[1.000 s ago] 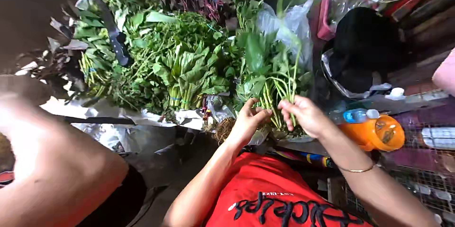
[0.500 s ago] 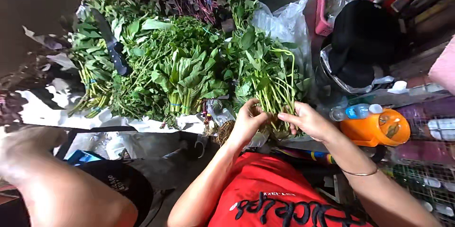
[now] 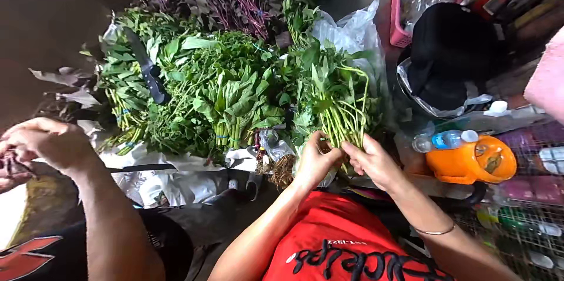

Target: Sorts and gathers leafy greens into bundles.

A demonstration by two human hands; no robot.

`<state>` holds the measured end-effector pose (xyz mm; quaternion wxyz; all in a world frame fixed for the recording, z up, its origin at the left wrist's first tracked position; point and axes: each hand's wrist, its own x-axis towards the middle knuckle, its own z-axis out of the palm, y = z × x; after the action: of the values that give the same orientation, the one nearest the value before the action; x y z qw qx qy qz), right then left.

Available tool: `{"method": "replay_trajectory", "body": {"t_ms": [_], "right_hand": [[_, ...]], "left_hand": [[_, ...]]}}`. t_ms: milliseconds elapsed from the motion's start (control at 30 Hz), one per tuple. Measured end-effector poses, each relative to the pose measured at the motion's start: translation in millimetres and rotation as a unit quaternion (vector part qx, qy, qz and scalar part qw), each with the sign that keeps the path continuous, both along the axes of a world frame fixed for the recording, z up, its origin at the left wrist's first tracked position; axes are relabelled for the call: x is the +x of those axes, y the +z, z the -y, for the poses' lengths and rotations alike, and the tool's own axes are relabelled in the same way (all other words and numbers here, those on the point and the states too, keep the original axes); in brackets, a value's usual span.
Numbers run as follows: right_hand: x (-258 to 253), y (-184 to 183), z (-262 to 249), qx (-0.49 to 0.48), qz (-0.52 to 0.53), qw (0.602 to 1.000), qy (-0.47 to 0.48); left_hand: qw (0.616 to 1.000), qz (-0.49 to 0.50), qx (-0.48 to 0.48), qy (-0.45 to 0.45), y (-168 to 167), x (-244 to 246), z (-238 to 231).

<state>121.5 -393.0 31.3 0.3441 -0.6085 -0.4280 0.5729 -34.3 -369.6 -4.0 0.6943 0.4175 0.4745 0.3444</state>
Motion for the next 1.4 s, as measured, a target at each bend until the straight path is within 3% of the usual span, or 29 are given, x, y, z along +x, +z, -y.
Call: {"method": "replay_trajectory", "body": {"t_ms": [133,267,433,567,667,733,867,967,1067,1167,1300,1333,1400], "right_hand": [[1,-10,-2,0.025,0.01,0.999,-0.045],[17,14,-9,0.018,0.046,0.997,-0.052],[42,46,-18,0.013,-0.107,0.99,-0.092],[69,77,-45,0.096,-0.105,0.985,-0.101],[125,104,-78,0.207,-0.125,0.968,-0.072],[146,137,-87,0.271,-0.116,0.95,-0.101],[155,175,-100,0.335,-0.089,0.926,-0.148],[136,183,-115,0.33,-0.043,0.937,-0.107],[101,177,-118,0.367,-0.018,0.929,-0.038],[60,154,-118,0.315,-0.021,0.948,0.043],[28,88,-116,0.114,0.0,0.983,0.142],[25,76,-115,0.079,0.01,0.984,0.161],[24,61,-112,0.05,0.019,0.98,0.194]], "left_hand": [[0.999,-0.035,0.019,-0.012,-1,1,-2],[0.995,-0.089,0.043,0.009,1,-6,-9],[0.976,-0.205,0.069,-0.028,2,-18,-22],[0.953,-0.284,0.095,-0.047,2,-16,-30],[0.939,-0.333,0.076,-0.052,0,-25,-36],[0.933,-0.347,0.058,-0.072,-2,-32,-38],[0.925,-0.363,0.054,-0.103,-6,-39,-36],[0.896,-0.424,0.088,-0.098,11,-42,-37],[0.865,-0.459,0.198,-0.053,42,-46,-46],[0.837,-0.43,0.335,-0.036,39,-45,-58],[0.831,-0.45,0.283,-0.164,27,-38,-44],[0.83,-0.425,0.322,-0.165,41,-39,-30],[0.852,-0.271,0.414,-0.171,105,-37,8]]}}
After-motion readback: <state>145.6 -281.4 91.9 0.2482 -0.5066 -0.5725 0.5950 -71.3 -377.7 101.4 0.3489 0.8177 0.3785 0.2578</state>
